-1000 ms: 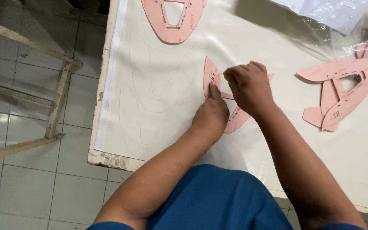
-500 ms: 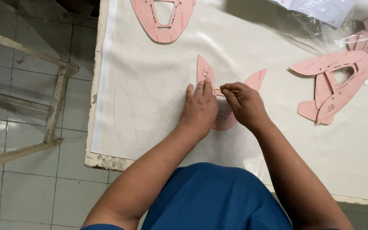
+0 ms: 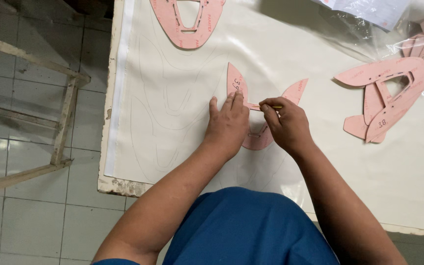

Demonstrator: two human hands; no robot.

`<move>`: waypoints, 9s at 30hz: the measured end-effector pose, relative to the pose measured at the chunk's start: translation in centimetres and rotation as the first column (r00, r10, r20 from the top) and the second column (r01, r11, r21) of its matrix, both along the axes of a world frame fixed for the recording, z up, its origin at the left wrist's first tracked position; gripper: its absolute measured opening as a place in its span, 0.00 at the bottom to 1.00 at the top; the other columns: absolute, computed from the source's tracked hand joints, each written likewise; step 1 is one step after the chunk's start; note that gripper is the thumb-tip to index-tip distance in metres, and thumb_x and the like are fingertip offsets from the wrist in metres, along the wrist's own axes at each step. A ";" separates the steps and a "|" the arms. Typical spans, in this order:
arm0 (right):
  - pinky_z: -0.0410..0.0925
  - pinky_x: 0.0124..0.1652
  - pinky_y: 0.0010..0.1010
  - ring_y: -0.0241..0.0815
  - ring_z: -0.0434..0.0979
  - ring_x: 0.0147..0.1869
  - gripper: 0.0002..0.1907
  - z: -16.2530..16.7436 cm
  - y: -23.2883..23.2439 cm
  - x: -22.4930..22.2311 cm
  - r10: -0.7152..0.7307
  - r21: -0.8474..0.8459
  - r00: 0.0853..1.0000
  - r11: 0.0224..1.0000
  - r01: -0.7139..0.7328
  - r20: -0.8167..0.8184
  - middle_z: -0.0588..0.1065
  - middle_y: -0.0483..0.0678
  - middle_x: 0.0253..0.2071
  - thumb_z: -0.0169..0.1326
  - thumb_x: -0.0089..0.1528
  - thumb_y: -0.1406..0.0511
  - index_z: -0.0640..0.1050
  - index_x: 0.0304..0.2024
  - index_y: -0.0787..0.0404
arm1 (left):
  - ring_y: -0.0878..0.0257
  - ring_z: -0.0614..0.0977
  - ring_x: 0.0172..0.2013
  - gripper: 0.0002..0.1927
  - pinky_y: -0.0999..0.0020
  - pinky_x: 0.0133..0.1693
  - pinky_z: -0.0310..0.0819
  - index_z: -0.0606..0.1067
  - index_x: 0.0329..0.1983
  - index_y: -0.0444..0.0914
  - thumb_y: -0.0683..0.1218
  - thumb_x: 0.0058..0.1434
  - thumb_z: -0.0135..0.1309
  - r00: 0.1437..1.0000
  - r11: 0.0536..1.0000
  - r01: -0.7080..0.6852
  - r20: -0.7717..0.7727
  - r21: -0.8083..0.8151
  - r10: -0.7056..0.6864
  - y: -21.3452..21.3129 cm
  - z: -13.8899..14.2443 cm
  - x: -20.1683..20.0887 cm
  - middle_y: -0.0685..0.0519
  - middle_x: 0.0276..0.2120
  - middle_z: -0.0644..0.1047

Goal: The person places pink cardboard shoe pattern pieces on a large sheet of white paper on a work table, aligns each template, and traces around its edges with a pencil. They reposition the templates and smooth the paper between tracings.

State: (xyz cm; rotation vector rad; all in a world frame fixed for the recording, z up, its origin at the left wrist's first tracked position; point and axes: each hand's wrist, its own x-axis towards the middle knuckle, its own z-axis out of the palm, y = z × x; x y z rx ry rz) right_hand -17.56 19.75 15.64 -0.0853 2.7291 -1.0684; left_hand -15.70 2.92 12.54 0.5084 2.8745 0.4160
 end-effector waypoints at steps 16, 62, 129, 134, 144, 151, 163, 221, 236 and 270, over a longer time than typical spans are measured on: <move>0.73 0.45 0.40 0.52 0.80 0.46 0.09 0.7 1.2 4.9 0.261 0.152 0.965 0.956 -0.252 -0.040 0.81 0.48 0.42 0.56 0.63 0.66 0.83 0.44 0.59 | 0.46 0.63 0.69 0.20 0.30 0.63 0.49 0.69 0.53 0.38 0.46 0.59 0.55 0.999 0.999 0.038 0.007 -0.032 -0.037 0.0 0.8 0.1 0.36 0.67 0.62; 0.71 0.43 0.40 0.52 0.80 0.42 0.11 -0.5 5.3 -1.5 0.000 0.195 0.979 0.980 0.041 -0.204 0.80 0.52 0.42 0.55 0.70 0.62 0.82 0.45 0.62 | 0.27 0.62 0.65 0.37 0.37 0.65 0.44 0.58 0.73 0.56 0.47 0.62 0.55 0.964 0.951 0.209 0.209 -0.227 -0.162 2.6 2.6 -1.3 0.21 0.66 0.54; 0.69 0.44 0.40 0.50 0.77 0.42 0.06 -0.7 1.9 8.4 0.436 0.188 0.890 0.893 -0.410 -0.133 0.78 0.47 0.38 0.57 0.63 0.67 0.79 0.43 0.58 | 0.54 0.83 0.43 0.08 0.50 0.64 0.63 0.77 0.47 0.37 0.42 0.68 0.49 0.996 0.993 0.072 -0.066 0.091 -0.066 -1.5 -0.2 -1.1 0.46 0.57 0.72; 0.69 0.45 0.41 0.50 0.77 0.43 0.06 -1.5 -0.1 6.2 0.465 0.112 0.860 0.885 -0.452 -0.208 0.78 0.48 0.39 0.57 0.64 0.67 0.78 0.44 0.59 | 0.54 0.84 0.35 0.13 0.49 0.62 0.63 0.78 0.50 0.39 0.41 0.64 0.48 0.987 0.989 0.088 -0.142 0.120 -0.071 -2.1 -0.4 -1.5 0.47 0.55 0.73; 0.72 0.40 0.38 0.49 0.79 0.40 0.07 2.2 -0.1 3.3 0.261 0.100 0.921 0.965 -0.242 -0.291 0.79 0.49 0.38 0.60 0.62 0.68 0.81 0.43 0.59 | 0.50 0.78 0.60 0.15 0.47 0.66 0.57 0.76 0.51 0.33 0.42 0.61 0.52 0.988 0.986 0.089 -0.116 -0.144 -0.106 0.6 -2.4 -0.4 0.37 0.61 0.70; 0.72 0.48 0.39 0.49 0.81 0.46 0.07 3.8 -0.5 -1.3 0.399 0.018 0.897 0.915 -0.403 -0.192 0.81 0.49 0.42 0.57 0.64 0.66 0.82 0.44 0.60 | 0.37 0.72 0.61 0.35 0.53 0.56 0.62 0.69 0.64 0.19 0.44 0.55 0.53 0.968 0.779 0.232 0.059 -0.583 -0.244 7.4 -3.0 0.5 0.24 0.63 0.66; 0.54 0.65 0.43 0.44 0.72 0.55 0.07 1.4 -5.0 -2.8 0.603 0.324 0.789 0.728 -0.604 0.115 0.79 0.40 0.43 0.57 0.55 0.61 0.86 0.28 0.52 | 0.45 0.74 0.59 0.28 0.51 0.57 0.65 0.73 0.60 0.27 0.44 0.56 0.57 0.943 0.785 0.332 0.204 -0.524 -0.263 7.5 -1.9 1.0 0.35 0.59 0.71; 0.71 0.41 0.37 0.48 0.79 0.40 0.06 -0.7 3.6 4.8 0.129 0.229 0.965 0.970 -0.075 -0.229 0.80 0.48 0.37 0.58 0.64 0.64 0.81 0.40 0.60 | 0.50 0.74 0.63 0.30 0.61 0.37 0.84 0.60 0.62 0.16 0.36 0.59 0.50 0.961 0.998 0.047 0.275 -0.045 -0.033 0.9 1.7 -0.6 0.28 0.74 0.46; 0.70 0.45 0.35 0.40 0.74 0.48 0.34 -3.7 7.7 1.4 -0.160 0.263 0.985 0.950 0.169 -0.056 0.67 0.49 0.56 0.61 0.62 0.57 0.69 0.70 0.53 | 0.51 0.42 0.76 0.47 0.36 0.69 0.25 0.63 0.71 0.62 0.71 0.47 0.63 0.995 0.993 -0.041 0.091 0.115 0.031 -3.6 -1.8 0.6 0.50 0.77 0.42; 0.71 0.47 0.36 0.42 0.74 0.50 0.32 -3.0 7.6 0.4 -0.188 0.300 0.981 0.939 0.168 0.039 0.67 0.47 0.55 0.60 0.63 0.57 0.70 0.70 0.45 | 0.50 0.41 0.77 0.52 0.36 0.70 0.24 0.59 0.76 0.54 0.75 0.50 0.58 1.000 0.985 -0.011 -0.016 0.170 0.014 -3.9 -4.2 0.5 0.48 0.78 0.43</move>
